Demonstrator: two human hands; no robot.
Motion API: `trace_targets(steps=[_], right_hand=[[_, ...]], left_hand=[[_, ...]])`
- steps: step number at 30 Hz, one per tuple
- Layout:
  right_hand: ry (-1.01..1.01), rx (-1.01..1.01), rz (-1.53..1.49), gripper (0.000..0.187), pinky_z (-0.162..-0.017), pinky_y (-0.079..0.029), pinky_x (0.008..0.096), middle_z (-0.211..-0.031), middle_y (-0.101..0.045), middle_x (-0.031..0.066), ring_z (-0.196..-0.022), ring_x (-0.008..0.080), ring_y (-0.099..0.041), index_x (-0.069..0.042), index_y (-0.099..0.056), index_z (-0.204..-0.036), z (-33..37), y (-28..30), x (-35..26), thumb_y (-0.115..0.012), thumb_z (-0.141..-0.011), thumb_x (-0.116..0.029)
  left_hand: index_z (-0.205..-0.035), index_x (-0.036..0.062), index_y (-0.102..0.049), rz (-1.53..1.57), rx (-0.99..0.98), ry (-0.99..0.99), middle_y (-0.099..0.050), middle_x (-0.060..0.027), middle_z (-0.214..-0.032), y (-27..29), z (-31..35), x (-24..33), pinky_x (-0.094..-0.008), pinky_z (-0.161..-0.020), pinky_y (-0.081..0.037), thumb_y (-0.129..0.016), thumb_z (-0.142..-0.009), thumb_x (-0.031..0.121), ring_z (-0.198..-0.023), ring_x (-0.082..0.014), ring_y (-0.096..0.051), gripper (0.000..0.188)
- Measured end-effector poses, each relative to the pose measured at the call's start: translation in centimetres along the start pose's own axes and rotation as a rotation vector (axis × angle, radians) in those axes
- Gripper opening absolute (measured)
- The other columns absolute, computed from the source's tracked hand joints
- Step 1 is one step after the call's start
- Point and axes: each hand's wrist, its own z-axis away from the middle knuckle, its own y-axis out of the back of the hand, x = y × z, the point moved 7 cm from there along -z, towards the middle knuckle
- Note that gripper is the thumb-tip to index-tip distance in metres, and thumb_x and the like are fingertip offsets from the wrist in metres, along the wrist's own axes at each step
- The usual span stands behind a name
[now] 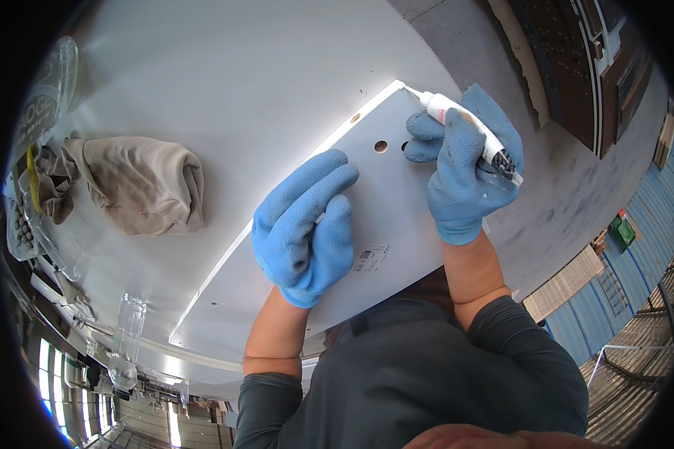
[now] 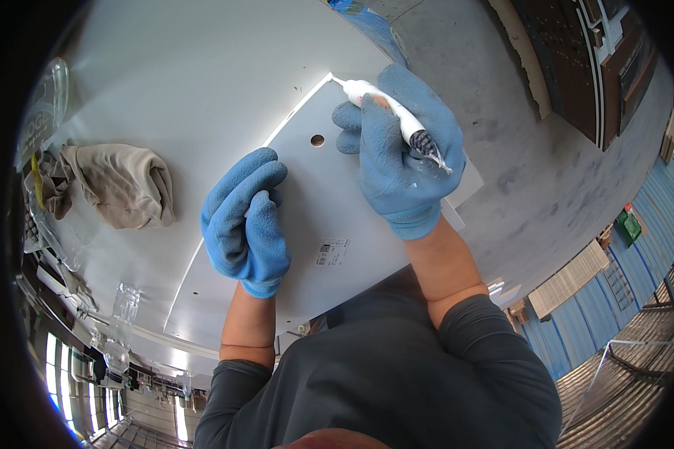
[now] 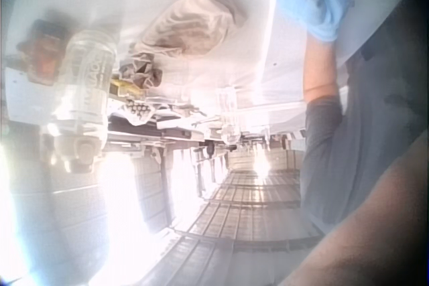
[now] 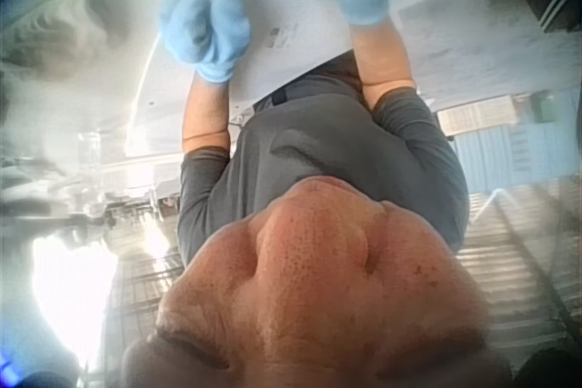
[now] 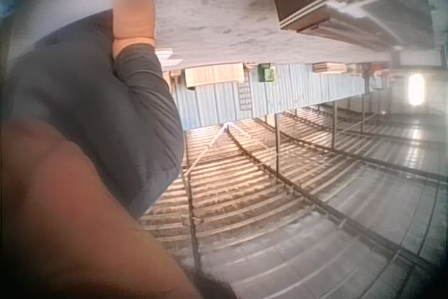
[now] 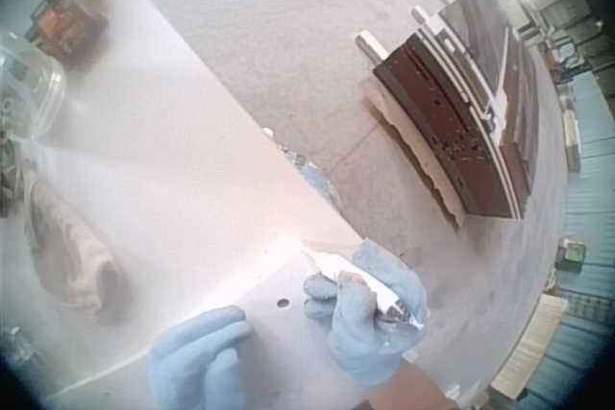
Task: The person wipes a large marble-patterned panel with a cloth, then moves it aside. They pick up white cabinet panels, wipe them with a cloth, and apply adhesive from a tube into pre-drilled holes on the panels. The person handles the panels and tools with gloved hands throughout.
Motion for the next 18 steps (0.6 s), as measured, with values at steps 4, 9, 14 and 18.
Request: trace_targets(steps=[4,9,14,18], right_hand=[[-0.071,-0.016,-0.031,0.026,-0.044,-0.056,0.0263,-0.069,-0.065,0.0113,-0.057,0.0148,-0.067,0.005,-0.062,-0.085,-0.3,0.2,0.3,-0.054,-0.102,-0.012],[-0.019,-0.073,-0.027,0.031,-0.041,-0.044,0.0247,-0.062,-0.062,0.0095,-0.048,0.0128,-0.057,0.006,-0.063,-0.081,-0.2,0.0,-1.5,-0.052,-0.099,-0.017],[-0.180,-0.115,-0.188,0.033,-0.042,-0.042,0.0277,-0.060,-0.058,0.0084,-0.044,0.0137,-0.051,0.003,-0.059,-0.080,1.6,0.2,-5.1,-0.053,-0.101,-0.022],[-0.127,-0.462,-0.348,0.034,-0.049,-0.047,0.0277,-0.072,-0.060,0.0082,-0.051,0.0136,-0.054,0.004,-0.060,-0.090,3.9,-1.4,-10.7,-0.058,-0.102,-0.028]], left_hand=[[-0.108,0.0031,-0.080,0.015,0.007,0.013,-0.076,-0.0173,-0.115,-0.1,-0.1,-0.4,-0.0343,-0.087,-0.059,-0.071,-0.093,0.009,-0.098,-0.0280,-0.075,0.019],[-0.108,-0.0017,-0.077,0.149,0.047,-0.030,-0.075,-0.0186,-0.111,0.7,0.3,0.3,-0.0320,-0.079,-0.059,-0.062,-0.101,0.017,-0.091,-0.0249,-0.074,0.025],[-0.098,-0.0037,-0.074,0.602,0.008,0.150,-0.075,-0.0190,-0.103,2.5,1.1,0.5,-0.0250,-0.063,-0.053,-0.048,-0.109,0.043,-0.076,-0.0184,-0.070,0.055],[-0.086,-0.0023,-0.068,0.820,-0.259,0.158,-0.072,-0.0194,-0.095,3.5,2.2,2.1,-0.0322,-0.064,-0.053,-0.047,-0.106,0.058,-0.075,-0.0260,-0.069,0.067]])
